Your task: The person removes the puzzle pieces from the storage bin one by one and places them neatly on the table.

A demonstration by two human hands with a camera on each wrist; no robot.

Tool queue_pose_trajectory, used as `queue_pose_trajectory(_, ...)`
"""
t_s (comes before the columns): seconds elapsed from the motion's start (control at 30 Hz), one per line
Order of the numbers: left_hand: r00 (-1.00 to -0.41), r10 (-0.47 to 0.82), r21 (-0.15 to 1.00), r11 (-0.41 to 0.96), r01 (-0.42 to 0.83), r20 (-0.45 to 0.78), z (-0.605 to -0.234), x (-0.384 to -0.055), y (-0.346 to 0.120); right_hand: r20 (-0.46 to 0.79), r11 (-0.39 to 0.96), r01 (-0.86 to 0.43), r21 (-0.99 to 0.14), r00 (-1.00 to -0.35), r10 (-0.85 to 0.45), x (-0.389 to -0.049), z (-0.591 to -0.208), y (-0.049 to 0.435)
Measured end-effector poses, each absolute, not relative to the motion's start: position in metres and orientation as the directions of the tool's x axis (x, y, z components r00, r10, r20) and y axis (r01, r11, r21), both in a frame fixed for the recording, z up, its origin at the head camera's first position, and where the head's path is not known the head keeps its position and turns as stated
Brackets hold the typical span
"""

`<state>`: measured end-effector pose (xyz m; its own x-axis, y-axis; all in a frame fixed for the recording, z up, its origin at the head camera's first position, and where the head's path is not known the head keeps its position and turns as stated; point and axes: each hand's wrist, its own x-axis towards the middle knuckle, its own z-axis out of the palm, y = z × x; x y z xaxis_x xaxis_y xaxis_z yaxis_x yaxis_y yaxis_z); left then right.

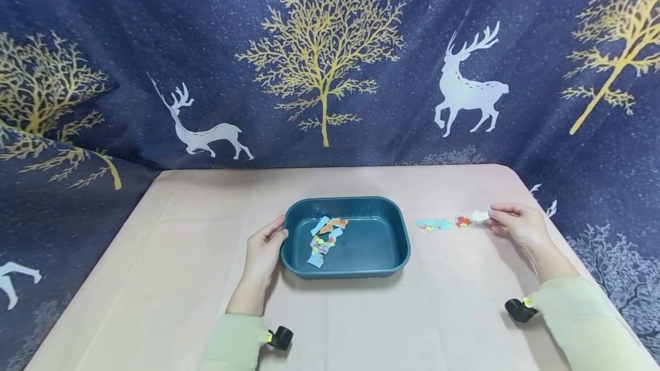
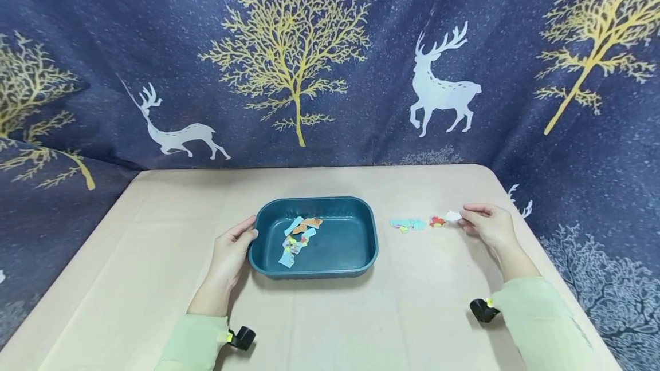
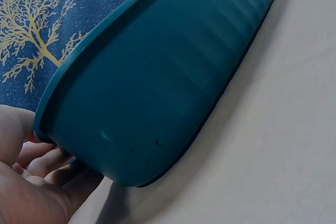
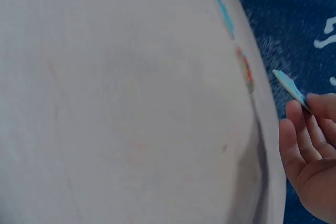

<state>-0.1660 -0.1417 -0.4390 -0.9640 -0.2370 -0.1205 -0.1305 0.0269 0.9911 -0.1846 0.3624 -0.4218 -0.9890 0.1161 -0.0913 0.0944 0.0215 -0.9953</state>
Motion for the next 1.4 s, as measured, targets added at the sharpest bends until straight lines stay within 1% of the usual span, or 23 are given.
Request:
queue_pose_trajectory(0.1, -0.967, -0.229, 0.992, 0.032, -0.121, -0.110, -0.437, -0.170, -0.141, -0.112, 0.159, 0.140, -0.977, -0.979, 0.172, -0.192, -0.424, 0.366)
queue_pose_trajectory(0.2, -0.970, -0.224, 0.994, 0.023, -0.106, -0.098, -0.435, -0.173, -0.140, -0.104, 0.289, 0.160, -0.944, -0.974, 0.200, -0.199, -0.426, 0.365)
queue_pose_trajectory(0.4, -0.966, -0.238, 0.993, 0.031, -0.114, -0.104, -0.436, -0.169, -0.143, -0.123, 0.356, 0.190, -0.915, -0.972, 0.201, -0.201, -0.429, 0.356)
queue_pose_trajectory(0.5, -0.967, -0.239, 0.994, 0.038, -0.105, -0.093, -0.434, -0.170, -0.143, -0.111, 0.378, 0.186, -0.907, -0.971, 0.210, -0.202, -0.426, 0.357)
queue_pose_trajectory(0.63, -0.968, -0.237, 0.996, 0.027, -0.088, -0.079, -0.431, -0.171, -0.144, -0.096, 0.456, 0.188, -0.870, -0.971, 0.218, -0.203, -0.424, 0.359)
queue_pose_trajectory(0.8, -0.962, -0.249, 0.994, 0.005, -0.112, -0.107, -0.434, -0.167, -0.146, -0.110, 0.609, 0.224, -0.761, -0.970, 0.219, -0.205, -0.429, 0.356)
queue_pose_trajectory(0.93, -0.964, -0.248, 0.995, 0.004, -0.099, -0.095, -0.436, -0.165, -0.146, -0.050, 0.702, 0.200, -0.684, -0.972, 0.228, -0.209, -0.430, 0.353)
queue_pose_trajectory(1.1, -0.960, -0.258, 0.994, 0.011, -0.112, -0.105, -0.438, -0.162, -0.147, -0.033, 0.736, 0.178, -0.653, -0.978, 0.208, -0.209, -0.429, 0.349)
queue_pose_trajectory(1.17, -0.958, -0.263, 0.993, 0.016, -0.119, -0.111, -0.440, -0.161, -0.147, -0.034, 0.734, 0.174, -0.656, -0.979, 0.201, -0.206, -0.429, 0.347)
queue_pose_trajectory(1.3, -0.963, -0.256, 0.995, 0.020, -0.094, -0.086, -0.441, -0.162, -0.145, 0.015, 0.738, 0.141, -0.660, -0.980, 0.200, -0.200, -0.428, 0.346)
queue_pose_trajectory(1.4, -0.967, -0.243, 0.996, 0.016, -0.085, -0.078, -0.441, -0.163, -0.141, 0.071, 0.765, 0.102, -0.636, -0.979, 0.190, -0.193, -0.425, 0.346)
